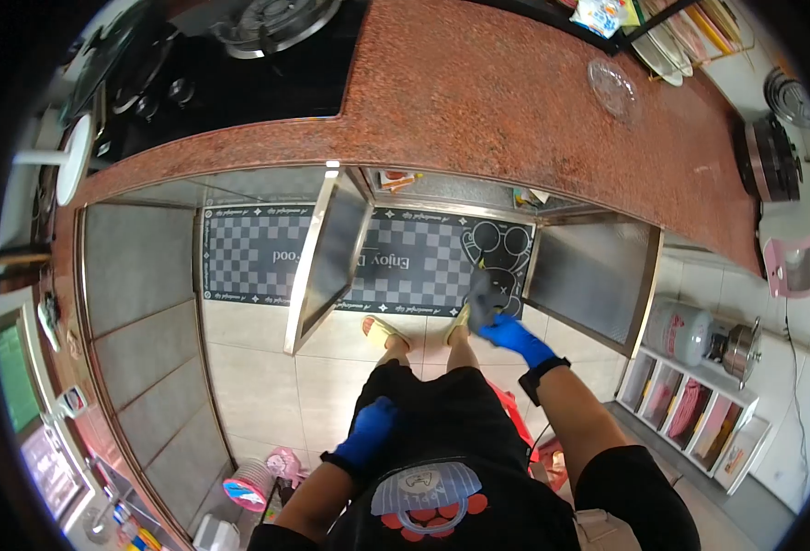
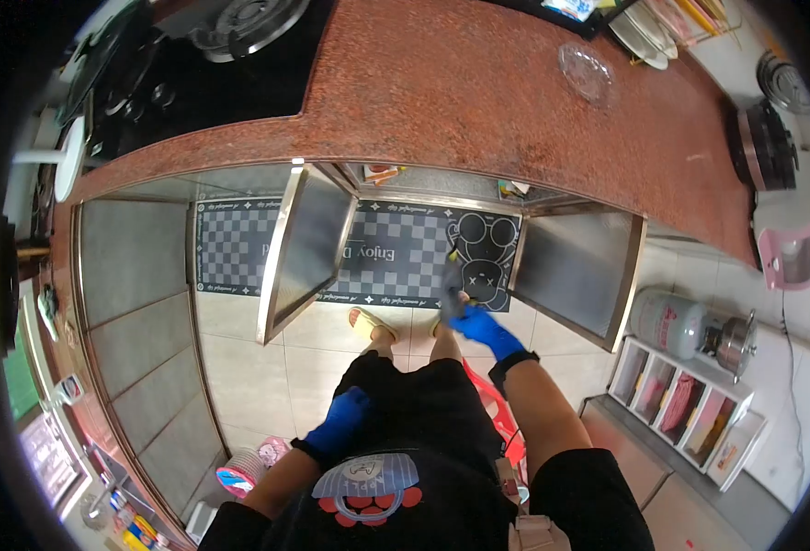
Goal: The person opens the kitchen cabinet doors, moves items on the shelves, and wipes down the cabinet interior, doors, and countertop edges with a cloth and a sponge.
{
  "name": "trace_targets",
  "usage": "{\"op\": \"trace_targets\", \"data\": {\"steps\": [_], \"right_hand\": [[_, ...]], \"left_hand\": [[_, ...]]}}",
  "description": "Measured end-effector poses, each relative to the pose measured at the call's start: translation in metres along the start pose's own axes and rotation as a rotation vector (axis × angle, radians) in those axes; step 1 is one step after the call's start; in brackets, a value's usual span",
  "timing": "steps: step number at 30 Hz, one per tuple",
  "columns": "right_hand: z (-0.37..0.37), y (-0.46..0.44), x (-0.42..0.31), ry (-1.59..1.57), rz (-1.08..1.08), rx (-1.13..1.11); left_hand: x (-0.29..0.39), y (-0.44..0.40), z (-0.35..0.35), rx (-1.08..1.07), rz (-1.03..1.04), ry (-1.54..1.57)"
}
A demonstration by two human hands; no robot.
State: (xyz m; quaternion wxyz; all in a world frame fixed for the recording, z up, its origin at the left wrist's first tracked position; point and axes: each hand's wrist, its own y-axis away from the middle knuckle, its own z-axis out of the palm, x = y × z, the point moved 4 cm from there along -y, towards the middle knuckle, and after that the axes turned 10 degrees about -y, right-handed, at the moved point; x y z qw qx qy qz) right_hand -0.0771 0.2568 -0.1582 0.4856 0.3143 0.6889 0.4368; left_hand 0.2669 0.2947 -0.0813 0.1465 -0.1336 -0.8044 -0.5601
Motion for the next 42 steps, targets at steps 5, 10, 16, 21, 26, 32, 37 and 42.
{"op": "trace_targets", "data": {"steps": [5, 10, 16, 21, 26, 32, 37, 42], "right_hand": [[0.123, 0.034, 0.025, 0.457, -0.402, -0.359], [0.140, 0.103, 0.011, 0.118, -0.229, -0.382], [0.046, 0.076, -0.013, -0.227, -0.188, -0.739], [-0.054, -0.117, -0.013, 0.546, -0.299, 0.143], [-0.110, -0.241, -0.066, 0.518, -0.540, 0.189], [-0.140, -0.354, -0.084, 0.613, -0.620, 0.349], [-0.145, -0.394, -0.082, 0.850, -1.305, 1.029], [-0.127, -0.296, -0.113, 0.567, -1.445, 0.542]], "left_hand": [[-0.023, 0.029, -0.026, -0.214, 0.518, 0.220], [-0.023, 0.070, -0.044, -0.665, -0.066, 0.877], [-0.048, -0.004, -0.045, -0.589, 0.364, 0.299], [-0.051, -0.173, -0.060, 0.169, 0.176, 0.204], [0.033, -0.299, -0.128, 0.384, 0.337, 0.647], [0.042, -0.386, -0.174, 0.522, 0.401, 0.475], [0.030, -0.470, -0.204, 0.712, 0.478, 0.298], [0.063, -0.494, -0.197, 0.676, 0.570, 0.314]]}}
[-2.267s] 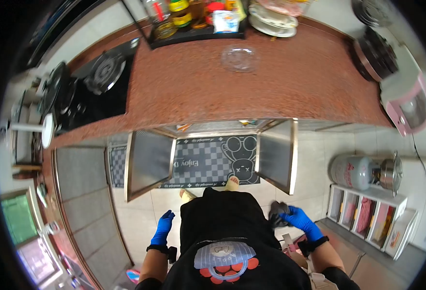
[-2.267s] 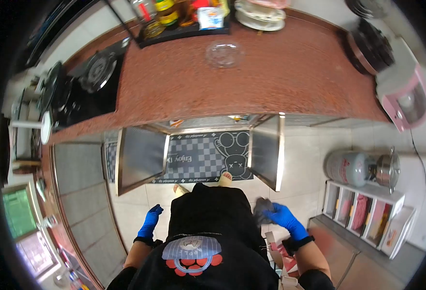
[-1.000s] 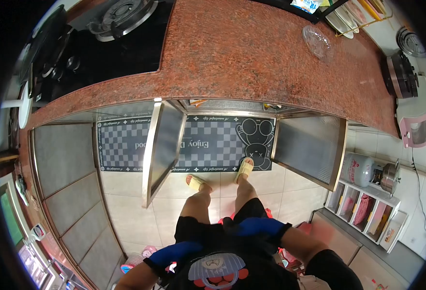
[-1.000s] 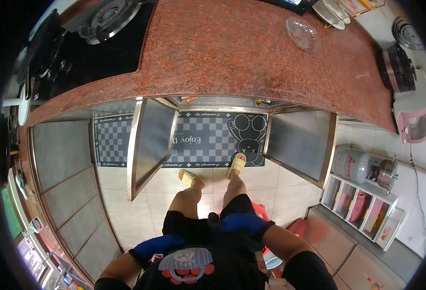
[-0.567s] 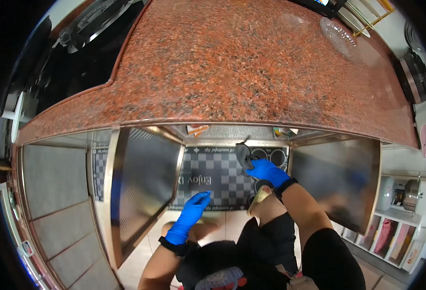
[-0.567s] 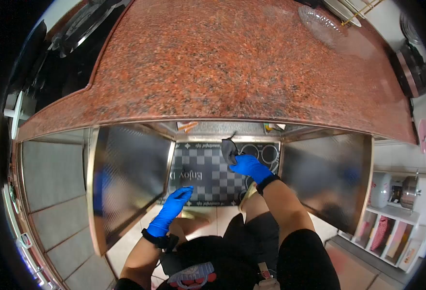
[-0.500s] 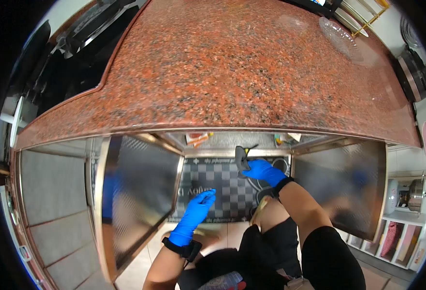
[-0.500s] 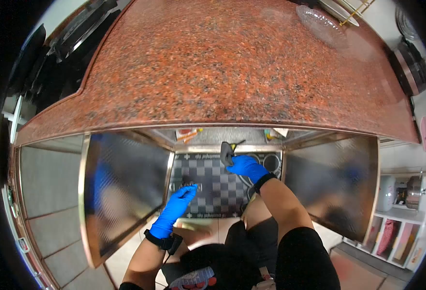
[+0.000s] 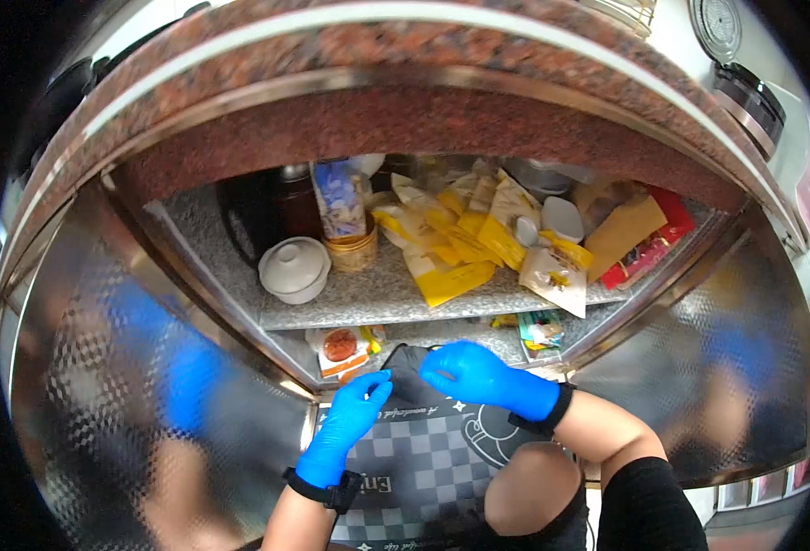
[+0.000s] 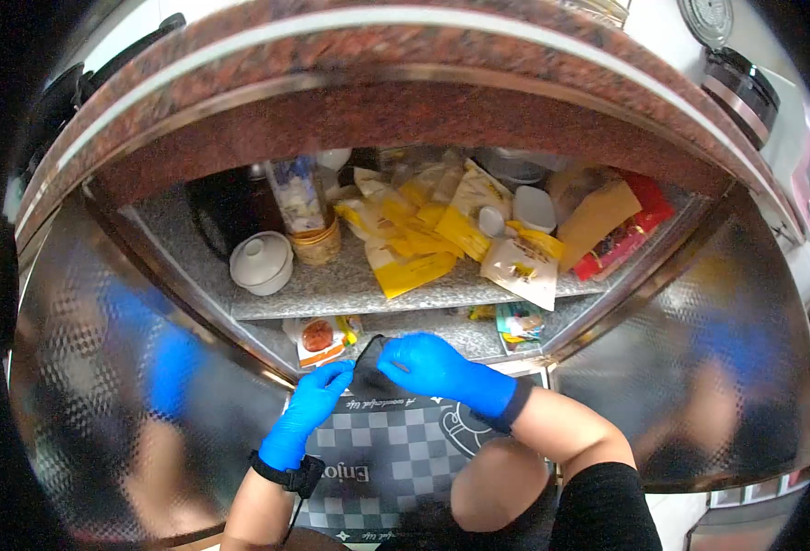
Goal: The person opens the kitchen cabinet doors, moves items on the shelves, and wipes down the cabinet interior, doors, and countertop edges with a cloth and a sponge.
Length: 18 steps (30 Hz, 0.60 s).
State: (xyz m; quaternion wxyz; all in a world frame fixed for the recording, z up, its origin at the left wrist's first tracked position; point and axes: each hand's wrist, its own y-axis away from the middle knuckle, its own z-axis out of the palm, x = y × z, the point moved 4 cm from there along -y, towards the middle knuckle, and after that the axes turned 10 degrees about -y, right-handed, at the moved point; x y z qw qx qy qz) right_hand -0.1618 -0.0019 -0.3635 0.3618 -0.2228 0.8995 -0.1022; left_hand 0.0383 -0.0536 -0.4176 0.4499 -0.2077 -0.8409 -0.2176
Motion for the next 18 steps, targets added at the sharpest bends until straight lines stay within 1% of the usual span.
{"op": "trace_targets", "data": {"steps": [2, 3, 4, 5, 6, 7, 9, 12, 13, 14, 17, 18], "right_hand": [[-0.062, -0.021, -0.041, 0.094, -0.163, 0.238], [-0.084, -0.025, -0.032, 0.153, -0.036, 0.259], [-0.105, -0.028, -0.021, 0.292, -0.061, 0.352], [-0.122, -0.027, -0.007, 0.484, -0.009, 0.407], [-0.139, -0.026, 0.004, 0.603, -0.001, 0.487], [-0.155, -0.020, 0.013, 0.661, 0.032, 0.521], [-0.172, -0.001, 0.032, 0.602, 0.086, 0.564], [-0.174, 0.016, 0.053, 0.546, 0.147, 0.554], [-0.171, 0.016, 0.062, 0.532, 0.163, 0.553], [-0.171, 0.017, 0.070, 0.522, 0.181, 0.559], [-0.173, 0.007, 0.082, 0.573, 0.340, 0.530], [-0.174, 0.007, 0.087, 0.600, 0.363, 0.502]], "left_hand": [[0.021, -0.002, 0.004, -0.029, 0.022, 0.062], [0.028, -0.003, 0.007, -0.031, 0.047, 0.107], [0.035, -0.006, 0.009, -0.031, 0.075, 0.150], [0.042, -0.007, 0.010, 0.006, 0.043, 0.254], [0.049, -0.007, 0.009, 0.020, 0.055, 0.345], [0.056, -0.006, 0.008, 0.030, 0.062, 0.438], [0.059, -0.002, 0.008, 0.052, 0.093, 0.618], [0.053, -0.002, 0.004, 0.059, 0.088, 0.529], [0.055, -0.002, 0.001, 0.093, 0.050, 0.470], [0.053, -0.002, 0.001, 0.093, 0.065, 0.512], [0.041, -0.005, 0.002, 0.087, 0.099, 0.643], [0.041, -0.006, 0.003, 0.095, 0.097, 0.596]]}}
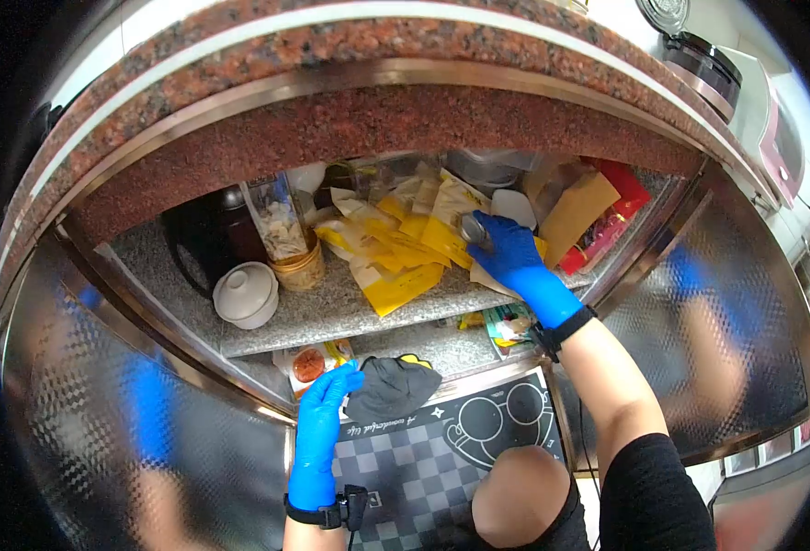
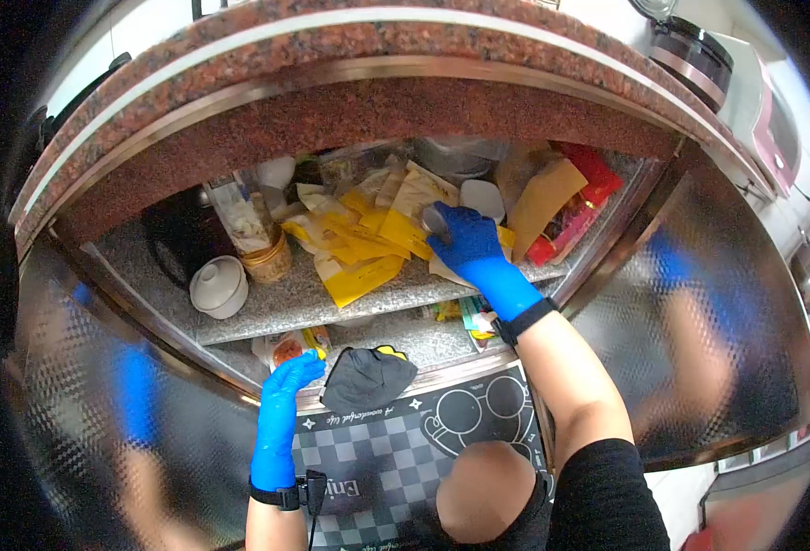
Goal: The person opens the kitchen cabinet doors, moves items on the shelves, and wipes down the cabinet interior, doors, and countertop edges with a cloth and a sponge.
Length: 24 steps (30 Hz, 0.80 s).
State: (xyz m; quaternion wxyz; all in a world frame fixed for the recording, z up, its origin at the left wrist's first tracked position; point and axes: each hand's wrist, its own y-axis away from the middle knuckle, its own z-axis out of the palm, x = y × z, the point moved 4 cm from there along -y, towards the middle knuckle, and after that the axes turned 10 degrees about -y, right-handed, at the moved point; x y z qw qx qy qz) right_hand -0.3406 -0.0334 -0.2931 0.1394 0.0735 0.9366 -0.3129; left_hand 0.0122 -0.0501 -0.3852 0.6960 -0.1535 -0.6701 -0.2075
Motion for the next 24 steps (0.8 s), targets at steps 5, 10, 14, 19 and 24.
{"op": "trace_targets", "data": {"steps": [5, 10, 14, 19, 24], "right_hand": [[0.007, -0.004, 0.002, 0.066, -0.108, 0.045], [-0.005, -0.032, -0.004, -0.172, -0.004, 0.163], [-0.014, -0.099, -0.060, 0.151, -0.272, 0.072], [0.043, -0.163, -0.070, 0.009, -0.220, -0.031], [0.105, -0.196, -0.047, 0.052, -0.089, -0.077]], "left_hand": [[-0.003, -0.002, 0.000, 0.022, 0.026, -0.035], [0.008, 0.002, 0.003, 0.016, 0.016, -0.041], [0.008, 0.003, 0.003, 0.019, -0.013, 0.016], [0.025, 0.007, 0.008, 0.065, -0.021, 0.028], [0.035, 0.016, 0.000, 0.096, 0.009, -0.011]]}}
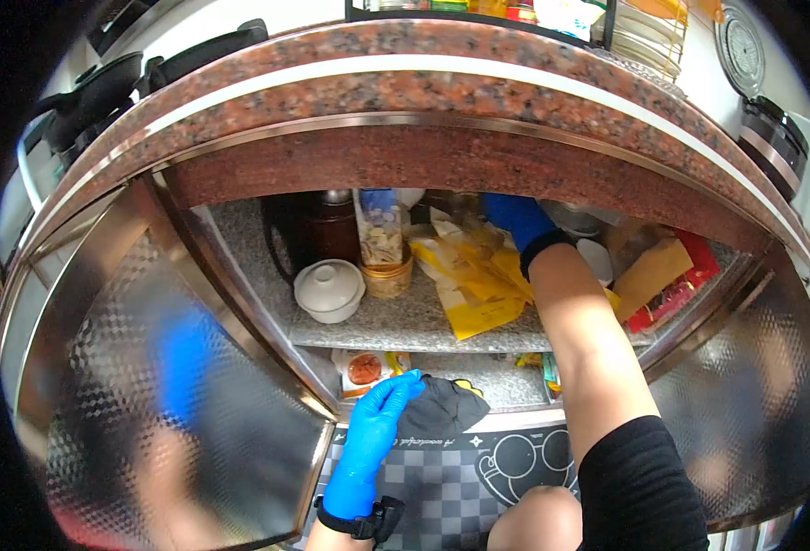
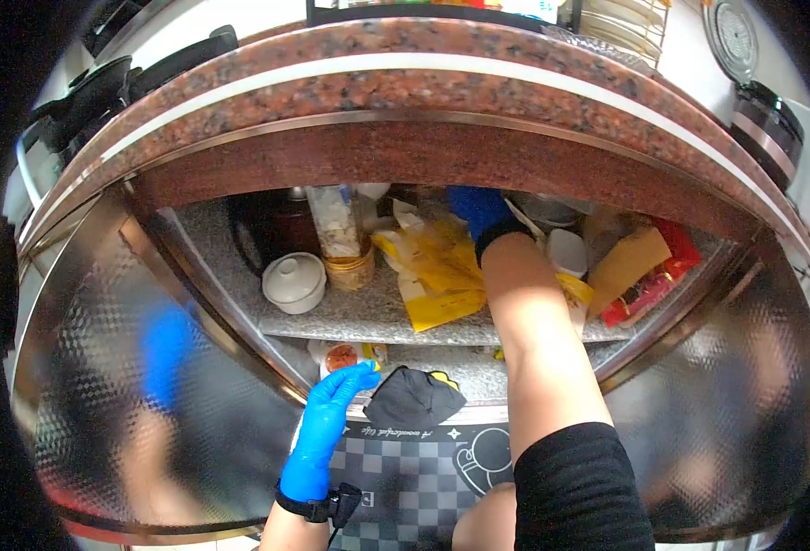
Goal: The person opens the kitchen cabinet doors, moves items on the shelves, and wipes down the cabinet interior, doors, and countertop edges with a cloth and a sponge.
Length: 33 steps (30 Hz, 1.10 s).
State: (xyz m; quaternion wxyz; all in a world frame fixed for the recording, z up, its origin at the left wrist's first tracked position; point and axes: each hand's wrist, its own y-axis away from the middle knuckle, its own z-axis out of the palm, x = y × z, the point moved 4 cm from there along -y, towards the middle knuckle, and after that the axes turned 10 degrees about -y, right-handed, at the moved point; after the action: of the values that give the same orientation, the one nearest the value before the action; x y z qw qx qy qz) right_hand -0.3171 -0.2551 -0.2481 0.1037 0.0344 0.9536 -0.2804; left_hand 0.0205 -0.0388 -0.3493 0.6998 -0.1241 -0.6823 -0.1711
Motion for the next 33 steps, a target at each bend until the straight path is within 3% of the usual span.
{"op": "trace_targets", "data": {"steps": [2, 8, 11, 13, 15, 16, 17, 18, 19, 20, 22, 23, 25, 26, 27, 29, 30, 31, 33], "right_hand": [[0.007, 0.001, 0.005, -0.182, 0.004, 0.129], [0.024, -0.008, 0.016, -0.298, 0.083, 0.070], [-0.049, 0.046, -0.035, 0.388, -0.134, 0.237], [-0.095, 0.090, -0.060, 0.078, -0.278, 0.246], [-0.140, 0.149, -0.108, -0.244, -0.388, 0.045], [-0.136, 0.181, -0.120, -0.175, -0.518, -0.120], [-0.132, 0.210, -0.138, -0.478, -0.369, -0.410], [-0.139, 0.241, -0.158, -0.315, -0.767, -0.159], [-0.123, 0.271, -0.161, -0.460, -0.645, -0.287], [-0.109, 0.292, -0.159, -0.605, -0.515, -0.407], [-0.112, 0.310, -0.170, -0.518, -0.828, -0.377], [-0.106, 0.313, -0.164, -0.543, -0.789, -0.371], [-0.089, 0.317, -0.141, -1.010, -0.199, -0.804], [-0.089, 0.319, -0.127, -0.976, -0.299, -0.612], [-0.090, 0.322, -0.114, -0.917, -0.379, -0.409], [-0.107, 0.312, -0.088, -1.063, 0.160, -0.077], [-0.119, 0.300, -0.085, -1.137, 0.443, -0.021], [-0.114, 0.299, -0.071, -1.150, 0.493, -0.077], [-0.098, 0.304, -0.056, -1.173, 0.516, -0.197]], "left_hand": [[0.002, 0.002, -0.005, 0.016, -0.006, -0.018], [-0.003, 0.003, -0.006, 0.013, -0.014, -0.035], [0.002, 0.003, 0.001, -0.036, -0.039, 0.035], [-0.004, -0.001, 0.003, -0.129, -0.119, 0.236], [-0.020, -0.006, 0.008, -0.293, -0.135, 0.426], [-0.022, -0.005, 0.016, -0.383, -0.180, 0.598], [-0.023, -0.003, 0.024, -0.473, -0.229, 0.766], [-0.023, 0.000, 0.031, -0.561, -0.282, 0.928], [-0.026, 0.009, 0.036, -0.680, -0.382, 1.063], [-0.034, 0.013, 0.042, -0.636, -0.423, 0.995], [-0.051, 0.023, 0.056, -0.547, -0.499, 0.857], [-0.057, 0.032, 0.058, -0.537, -0.607, 0.885], [-0.085, 0.034, 0.068, -0.604, -0.571, 0.839], [-0.096, 0.034, 0.072, -0.636, -0.551, 0.817], [-0.060, 0.036, 0.083, -0.656, -0.681, 0.733], [-0.058, 0.029, 0.084, -0.675, -0.341, 0.466], [-0.058, 0.027, 0.082, -0.670, -0.172, 0.330], [-0.061, 0.025, 0.082, -0.662, -0.197, 0.314], [-0.055, 0.024, 0.080, -0.533, -0.040, 0.142]]}}
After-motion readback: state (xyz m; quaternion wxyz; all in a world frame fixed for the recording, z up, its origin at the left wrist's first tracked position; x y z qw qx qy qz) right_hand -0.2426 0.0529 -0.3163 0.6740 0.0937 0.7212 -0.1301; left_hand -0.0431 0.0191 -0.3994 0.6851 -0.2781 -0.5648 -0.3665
